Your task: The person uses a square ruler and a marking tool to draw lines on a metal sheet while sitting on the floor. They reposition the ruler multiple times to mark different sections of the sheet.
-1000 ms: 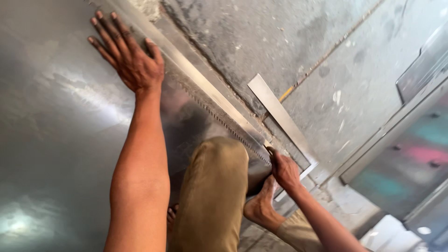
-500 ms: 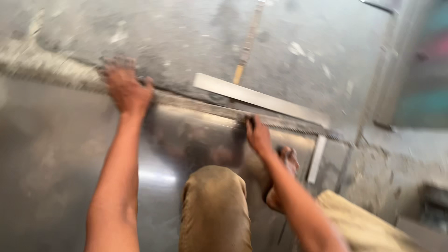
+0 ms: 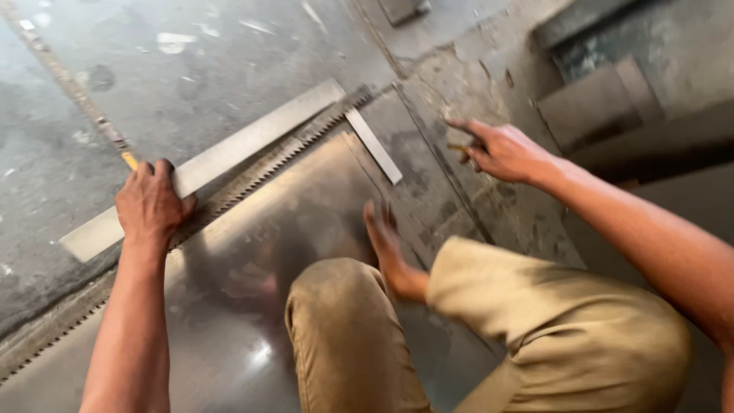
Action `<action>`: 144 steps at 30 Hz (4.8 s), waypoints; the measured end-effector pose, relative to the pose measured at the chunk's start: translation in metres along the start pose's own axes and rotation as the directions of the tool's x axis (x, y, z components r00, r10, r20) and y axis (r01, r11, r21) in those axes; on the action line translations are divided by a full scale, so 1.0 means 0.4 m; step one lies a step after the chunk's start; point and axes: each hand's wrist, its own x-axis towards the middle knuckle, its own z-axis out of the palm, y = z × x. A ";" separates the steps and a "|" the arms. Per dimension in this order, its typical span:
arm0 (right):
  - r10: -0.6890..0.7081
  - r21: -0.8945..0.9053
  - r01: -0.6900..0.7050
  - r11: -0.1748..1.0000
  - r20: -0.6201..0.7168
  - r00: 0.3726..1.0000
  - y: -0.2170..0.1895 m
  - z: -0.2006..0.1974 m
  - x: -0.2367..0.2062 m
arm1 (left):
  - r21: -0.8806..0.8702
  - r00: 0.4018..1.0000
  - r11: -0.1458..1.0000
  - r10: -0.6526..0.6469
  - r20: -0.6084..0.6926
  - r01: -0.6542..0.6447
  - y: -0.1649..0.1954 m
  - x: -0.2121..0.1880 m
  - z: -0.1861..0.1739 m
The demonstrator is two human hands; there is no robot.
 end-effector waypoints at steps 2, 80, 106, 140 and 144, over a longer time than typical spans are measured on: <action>0.113 0.018 -0.114 0.993 0.045 0.993 0.146 0.110 -0.091 | -0.086 0.999 0.995 -0.040 0.027 0.042 0.071 0.003 -0.028; -0.275 0.279 0.340 0.898 -0.246 0.929 0.059 0.614 0.181 | -0.333 0.895 0.885 -0.174 0.411 0.325 0.331 -0.295 0.224; -0.161 0.338 0.242 0.910 -0.250 0.955 0.053 0.639 0.162 | -0.350 0.920 0.891 -0.156 0.360 0.288 0.330 -0.294 0.239; -0.110 0.270 0.245 0.931 -0.433 0.895 -0.111 0.732 0.078 | 0.091 0.903 0.977 -0.215 0.372 0.195 0.044 -0.553 0.132; -0.152 0.280 0.254 0.926 -0.339 0.928 -0.168 0.817 0.055 | -0.079 0.918 0.950 -0.267 0.292 0.302 -0.090 -0.648 0.249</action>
